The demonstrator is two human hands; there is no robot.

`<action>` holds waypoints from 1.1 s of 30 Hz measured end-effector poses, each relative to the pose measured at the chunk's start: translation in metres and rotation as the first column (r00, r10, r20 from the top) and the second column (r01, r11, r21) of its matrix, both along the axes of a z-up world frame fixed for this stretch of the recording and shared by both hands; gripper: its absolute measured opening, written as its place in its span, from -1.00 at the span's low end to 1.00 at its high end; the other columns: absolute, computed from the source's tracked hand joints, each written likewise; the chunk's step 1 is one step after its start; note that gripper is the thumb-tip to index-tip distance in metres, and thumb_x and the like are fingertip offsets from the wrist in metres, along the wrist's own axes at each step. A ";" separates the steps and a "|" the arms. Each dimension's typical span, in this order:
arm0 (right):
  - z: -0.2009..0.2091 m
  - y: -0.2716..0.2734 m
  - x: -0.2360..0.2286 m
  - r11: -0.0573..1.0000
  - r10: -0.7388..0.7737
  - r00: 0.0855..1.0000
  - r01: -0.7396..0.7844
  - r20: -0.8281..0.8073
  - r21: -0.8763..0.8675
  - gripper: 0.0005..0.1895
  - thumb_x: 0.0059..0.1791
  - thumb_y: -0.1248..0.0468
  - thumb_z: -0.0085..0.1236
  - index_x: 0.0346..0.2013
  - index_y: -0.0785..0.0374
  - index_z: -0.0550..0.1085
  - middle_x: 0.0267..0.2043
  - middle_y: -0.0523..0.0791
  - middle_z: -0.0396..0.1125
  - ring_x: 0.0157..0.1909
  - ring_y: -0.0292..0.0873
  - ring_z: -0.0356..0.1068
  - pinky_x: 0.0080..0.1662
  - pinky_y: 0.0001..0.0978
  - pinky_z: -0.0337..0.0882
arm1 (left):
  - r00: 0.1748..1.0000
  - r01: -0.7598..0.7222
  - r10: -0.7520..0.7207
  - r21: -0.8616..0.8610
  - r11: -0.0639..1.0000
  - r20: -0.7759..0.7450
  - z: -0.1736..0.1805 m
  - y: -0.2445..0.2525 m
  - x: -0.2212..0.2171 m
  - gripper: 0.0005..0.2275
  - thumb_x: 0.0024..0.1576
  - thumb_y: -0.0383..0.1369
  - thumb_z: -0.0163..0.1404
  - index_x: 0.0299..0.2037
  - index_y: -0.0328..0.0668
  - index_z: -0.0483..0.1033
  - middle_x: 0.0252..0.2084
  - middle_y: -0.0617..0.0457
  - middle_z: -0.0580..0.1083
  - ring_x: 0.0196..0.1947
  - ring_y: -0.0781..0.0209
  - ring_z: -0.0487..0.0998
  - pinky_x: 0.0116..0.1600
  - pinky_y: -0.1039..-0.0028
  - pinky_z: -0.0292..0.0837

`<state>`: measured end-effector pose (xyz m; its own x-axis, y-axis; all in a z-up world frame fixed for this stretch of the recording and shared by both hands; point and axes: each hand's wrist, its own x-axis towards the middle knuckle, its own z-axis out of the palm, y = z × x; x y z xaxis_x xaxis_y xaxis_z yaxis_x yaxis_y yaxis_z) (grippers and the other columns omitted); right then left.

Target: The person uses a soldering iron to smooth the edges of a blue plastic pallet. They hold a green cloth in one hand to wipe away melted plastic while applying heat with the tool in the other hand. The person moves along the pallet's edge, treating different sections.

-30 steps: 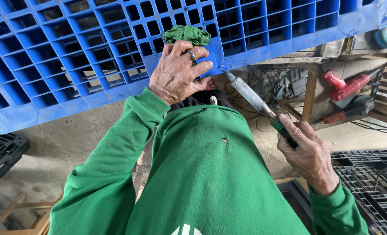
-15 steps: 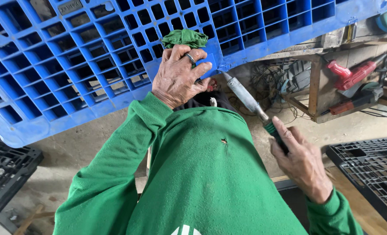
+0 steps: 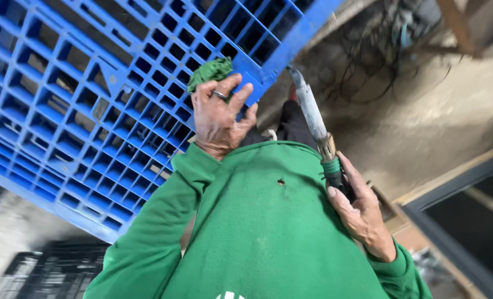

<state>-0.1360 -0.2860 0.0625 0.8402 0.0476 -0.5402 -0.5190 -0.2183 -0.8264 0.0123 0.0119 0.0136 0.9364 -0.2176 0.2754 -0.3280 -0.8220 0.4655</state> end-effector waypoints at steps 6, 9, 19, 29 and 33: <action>-0.012 0.038 -0.051 0.990 -0.134 0.988 0.136 0.072 -0.035 -0.25 0.02 0.36 0.16 0.49 0.20 0.15 -0.03 -0.15 0.36 -0.03 -0.33 0.31 0.04 -0.50 0.33 | 0.979 0.201 -0.202 0.040 0.979 0.026 -0.003 0.014 0.005 -0.61 0.07 -0.28 0.33 0.09 -0.17 0.59 0.15 -0.04 0.48 0.03 -0.07 0.39 0.18 0.16 0.36; -0.016 0.050 -0.065 0.979 -0.202 0.979 0.202 0.012 0.003 -0.25 0.02 0.32 0.17 0.50 0.18 0.17 -0.12 -0.16 0.37 -0.19 -0.34 0.27 -0.09 -0.52 0.34 | 0.965 0.254 -0.258 0.106 0.961 0.032 -0.005 0.017 0.004 -0.61 0.12 -0.30 0.31 0.13 -0.19 0.58 0.16 -0.07 0.49 0.07 -0.07 0.41 0.19 0.18 0.38; -0.003 0.075 -0.058 0.987 0.017 0.935 0.042 0.355 -0.157 -0.34 0.05 0.30 0.15 0.43 0.35 0.20 0.12 0.09 0.41 0.07 -0.10 0.47 0.07 -0.34 0.43 | 0.960 0.262 -0.271 0.113 0.958 0.075 -0.009 0.018 0.003 -0.61 0.16 -0.23 0.29 0.16 -0.16 0.58 0.21 -0.03 0.45 0.08 -0.03 0.41 0.22 0.18 0.36; 0.019 0.097 -0.044 0.963 0.068 0.957 0.011 0.281 -0.270 -0.33 0.03 0.30 0.17 0.42 0.30 0.21 -0.09 -0.01 0.40 -0.16 -0.18 0.44 -0.11 -0.38 0.44 | 0.965 0.250 -0.254 0.060 0.966 0.060 -0.017 0.025 0.002 -0.59 0.16 -0.15 0.29 0.15 -0.12 0.57 0.21 0.02 0.42 0.09 0.00 0.40 0.15 0.18 0.31; 0.023 0.105 -0.042 0.944 0.100 0.959 -0.008 0.264 -0.329 -0.29 0.03 0.30 0.17 0.46 0.25 0.17 -0.20 -0.04 0.35 -0.26 -0.19 0.38 -0.19 -0.35 0.42 | 0.964 0.257 -0.259 0.049 0.965 0.052 -0.020 0.028 0.003 -0.59 0.18 -0.17 0.28 0.18 -0.10 0.55 0.23 0.05 0.41 0.10 0.03 0.38 0.15 0.20 0.32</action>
<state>-0.1782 -0.1811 0.0859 0.9582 -0.0404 -0.2832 -0.2626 -0.5171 -0.8146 0.0156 0.0402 -0.0060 0.8298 -0.4620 0.3131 -0.5568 -0.7241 0.4071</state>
